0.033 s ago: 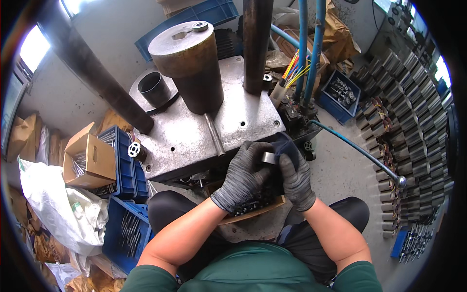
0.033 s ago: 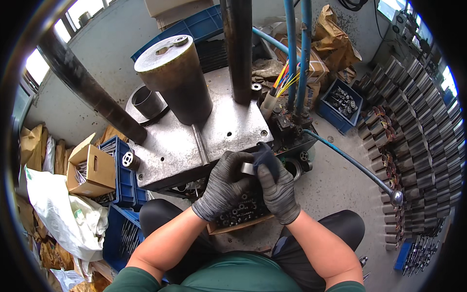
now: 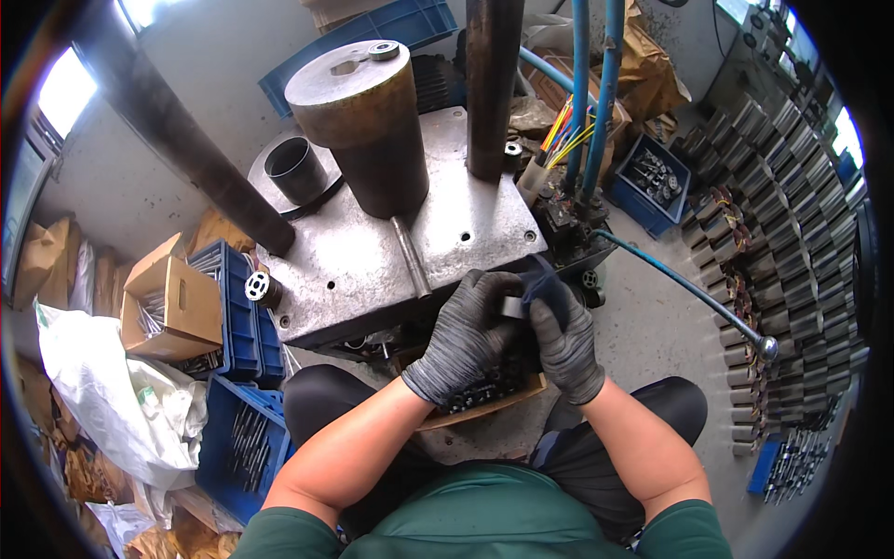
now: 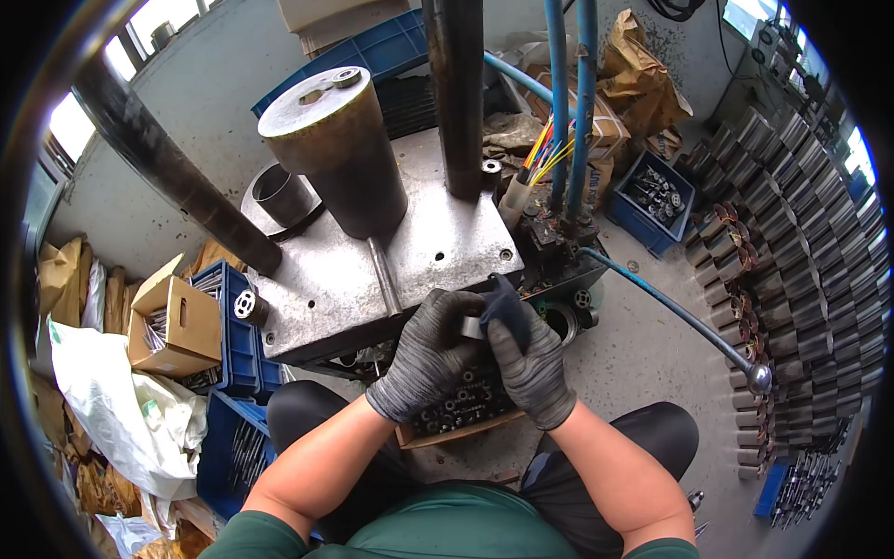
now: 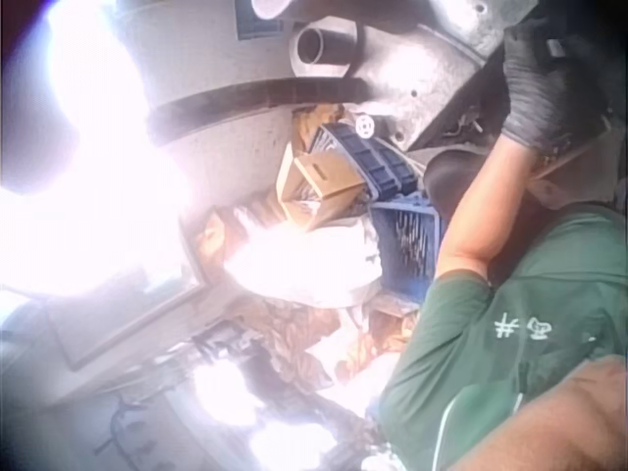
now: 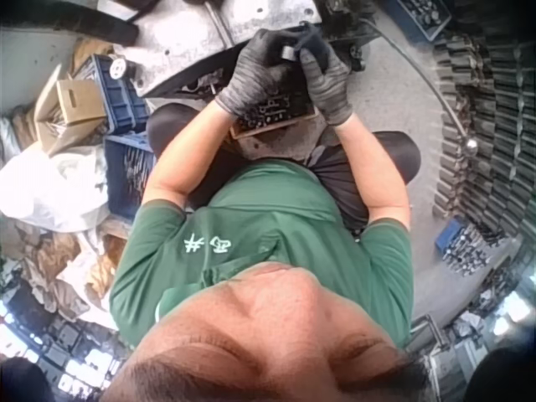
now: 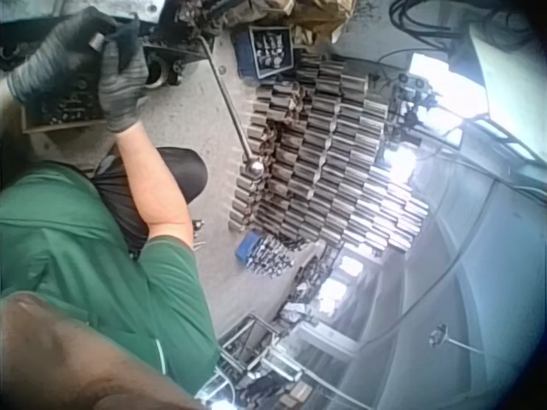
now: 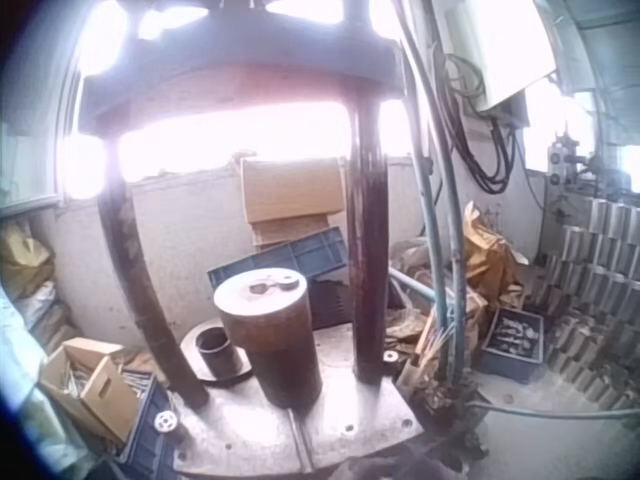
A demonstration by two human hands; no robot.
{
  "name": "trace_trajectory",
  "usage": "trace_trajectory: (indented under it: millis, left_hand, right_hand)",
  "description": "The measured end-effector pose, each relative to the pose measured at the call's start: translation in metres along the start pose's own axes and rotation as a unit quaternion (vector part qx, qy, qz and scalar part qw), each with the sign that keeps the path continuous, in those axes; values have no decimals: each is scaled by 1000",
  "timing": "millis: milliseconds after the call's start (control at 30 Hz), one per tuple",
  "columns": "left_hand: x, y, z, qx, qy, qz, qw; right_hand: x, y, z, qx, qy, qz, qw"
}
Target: The person cleans small metal components with a cloth before placing them into a manual press machine and retrieving rods from a crate.
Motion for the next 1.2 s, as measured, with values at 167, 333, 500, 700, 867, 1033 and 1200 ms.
trace_trajectory:
  millis: [167,333,500,700,867,1033,1200]
  left_hand:
    - [-2,-18,11,121,21,-105,987]
    - [-4,-20,16,92,9,-150,984]
    - [-11,6,11,-253,34,147,956]
    - [-16,23,-2,-281,43,212,935]
    - [-30,29,-29,-366,125,273,881]
    - [-36,11,-34,-367,143,260,882]
    - [-39,-5,-32,-297,169,198,919]
  right_hand:
    - [-4,-4,4,-176,87,48,979]
    - [2,-3,4,-44,46,39,997]
    - [19,-32,21,-5,-22,-34,999]
    - [4,32,-14,135,112,9,984]
    - [4,8,-7,65,92,-35,993]
    - [10,24,-5,106,91,-73,987]
    - [17,17,6,57,97,-94,989]
Point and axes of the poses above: each hand's wrist, its own x-axis towards the middle knuckle, its own z-axis out of the back of the hand, y = z × x, the point moved 7 cm from there along x, towards the middle knuckle, and after that the axes turned 8 degrees about -y, right-handed, at the moved point
